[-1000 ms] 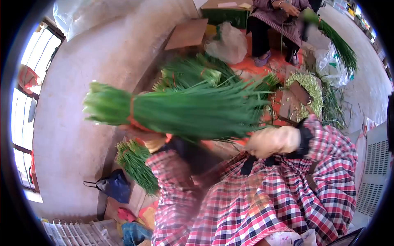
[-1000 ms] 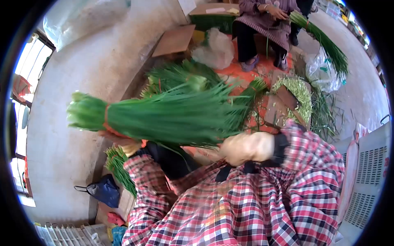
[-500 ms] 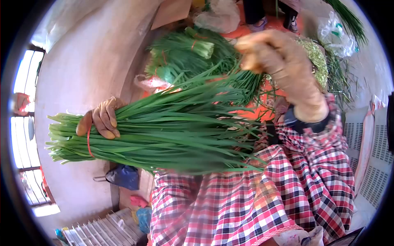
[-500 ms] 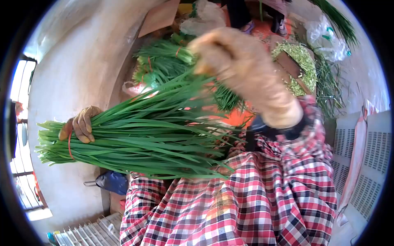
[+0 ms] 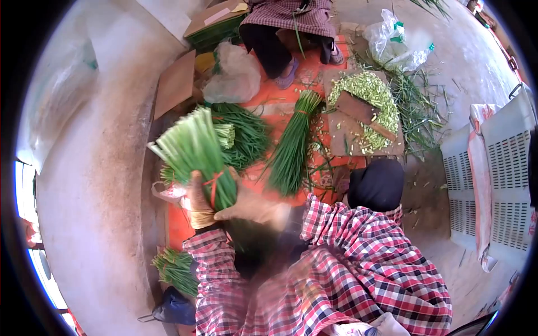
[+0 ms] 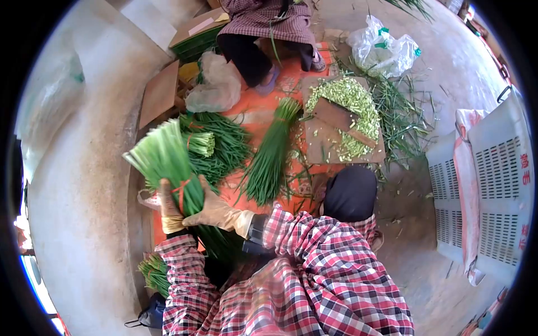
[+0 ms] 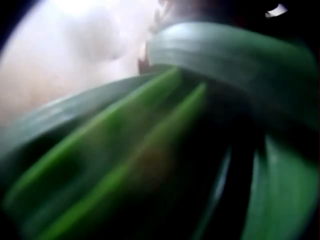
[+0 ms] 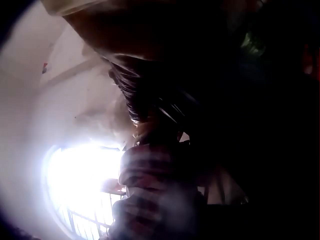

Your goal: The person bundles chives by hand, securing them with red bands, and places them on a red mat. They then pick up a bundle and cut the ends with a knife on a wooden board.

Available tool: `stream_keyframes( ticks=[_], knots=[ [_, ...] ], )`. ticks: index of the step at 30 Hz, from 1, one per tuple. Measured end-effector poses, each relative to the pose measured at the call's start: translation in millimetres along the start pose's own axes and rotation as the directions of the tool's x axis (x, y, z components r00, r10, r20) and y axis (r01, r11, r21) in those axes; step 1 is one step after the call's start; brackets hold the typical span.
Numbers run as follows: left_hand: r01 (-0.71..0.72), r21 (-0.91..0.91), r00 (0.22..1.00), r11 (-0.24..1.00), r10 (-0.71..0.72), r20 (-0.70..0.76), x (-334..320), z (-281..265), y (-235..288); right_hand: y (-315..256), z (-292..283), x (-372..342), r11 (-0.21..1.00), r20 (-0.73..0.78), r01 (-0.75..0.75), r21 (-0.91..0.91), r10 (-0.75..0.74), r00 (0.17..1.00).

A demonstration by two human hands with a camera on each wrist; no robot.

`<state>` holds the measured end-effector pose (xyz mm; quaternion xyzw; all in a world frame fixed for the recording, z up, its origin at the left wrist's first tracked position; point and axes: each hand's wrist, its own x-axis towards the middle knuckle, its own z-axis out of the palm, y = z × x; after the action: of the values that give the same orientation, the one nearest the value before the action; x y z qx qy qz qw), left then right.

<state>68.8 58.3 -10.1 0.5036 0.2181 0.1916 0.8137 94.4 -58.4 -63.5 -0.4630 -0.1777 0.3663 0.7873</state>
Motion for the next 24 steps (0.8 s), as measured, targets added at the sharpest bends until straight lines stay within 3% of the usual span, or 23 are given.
stream_keyframes(
  ticks=[3, 4, 6, 7, 8, 10, 11, 12, 14, 16, 18, 19, 20, 21, 22, 23, 24],
  knots=[
    [0.131, 0.296, 0.987, 0.946, -0.153, 0.054, 43, -22, -56, 30, -47, 7, 0.999, -0.058, 0.053, -0.007, -0.053, 0.997],
    [0.156, 0.42, 0.988, 0.894, -0.15, -0.047, 48, -20, -73, 37, -59, 9, 0.999, -0.063, 0.052, -0.008, -0.052, 0.997],
    [0.156, 0.474, 0.985, 0.866, -0.174, -0.008, 59, -12, -98, 38, -79, 11, 0.977, -0.085, -0.2, 0.072, 0.205, 0.975],
    [0.28, 0.454, 0.955, 0.846, -0.291, -0.047, 50, -14, -87, 26, -66, 0, 0.963, -0.131, -0.263, 0.057, 0.269, 0.954],
    [0.289, 0.474, 0.949, 0.832, -0.313, -0.029, 58, -24, -106, 43, -72, 5, 0.964, -0.132, -0.261, 0.054, 0.265, 0.955],
    [0.353, 0.614, 0.928, 0.706, -0.346, -0.135, 53, -5, -105, 114, -87, 22, 0.957, -0.238, -0.219, 0.192, 0.262, 0.935],
    [0.277, 0.651, 0.938, 0.706, -0.346, -0.024, 64, -30, -127, 151, -99, 30, 0.934, -0.257, -0.307, 0.181, 0.346, 0.902],
    [0.295, 0.64, 0.935, 0.709, -0.352, -0.041, 59, -18, -126, 141, -104, 31, 0.934, -0.261, -0.306, 0.183, 0.346, 0.901],
    [0.328, 0.648, 0.922, 0.688, -0.381, -0.062, 71, -61, -157, 97, -104, 20, 0.907, -0.138, -0.335, 0.257, 0.377, 0.916],
    [0.355, 0.648, 0.915, 0.673, -0.394, -0.092, 77, -73, -172, 103, -107, 22, 0.885, -0.148, -0.405, 0.229, 0.443, 0.884],
    [0.378, 0.644, 0.91, 0.665, -0.396, -0.125, 79, -68, -171, 111, -107, 26, 0.92, -0.244, -0.289, -0.265, 0.226, 0.943],
    [0.421, 0.667, 0.879, 0.615, -0.457, -0.133, 81, -59, -168, 105, -109, 26, 0.933, -0.208, -0.357, 0.051, 0.36, 0.909],
    [0.46, 0.686, 0.845, 0.563, -0.514, -0.144, 83, -40, -158, 115, -117, 27, 0.931, -0.192, -0.361, 0.044, 0.363, 0.912],
    [0.398, 0.637, 0.864, 0.66, -0.504, -0.018, 77, -10, -135, 130, -122, 26, 0.899, -0.219, -0.411, 0.151, 0.436, 0.873],
    [0.396, 0.628, 0.879, 0.67, -0.475, -0.047, 85, -25, -152, 141, -125, 33, 0.86, -0.226, -0.445, 0.248, 0.498, 0.837],
    [0.086, 0.819, 0.937, 0.568, -0.325, 0.127, 102, -52, -183, 131, -124, 40, 0.887, -0.217, -0.371, 0.277, 0.433, 0.875],
    [-0.231, 0.896, 0.915, 0.379, -0.229, 0.333, 112, -70, -202, 114, -126, 44, 0.904, -0.224, -0.292, 0.313, 0.369, 0.902]
  ],
)
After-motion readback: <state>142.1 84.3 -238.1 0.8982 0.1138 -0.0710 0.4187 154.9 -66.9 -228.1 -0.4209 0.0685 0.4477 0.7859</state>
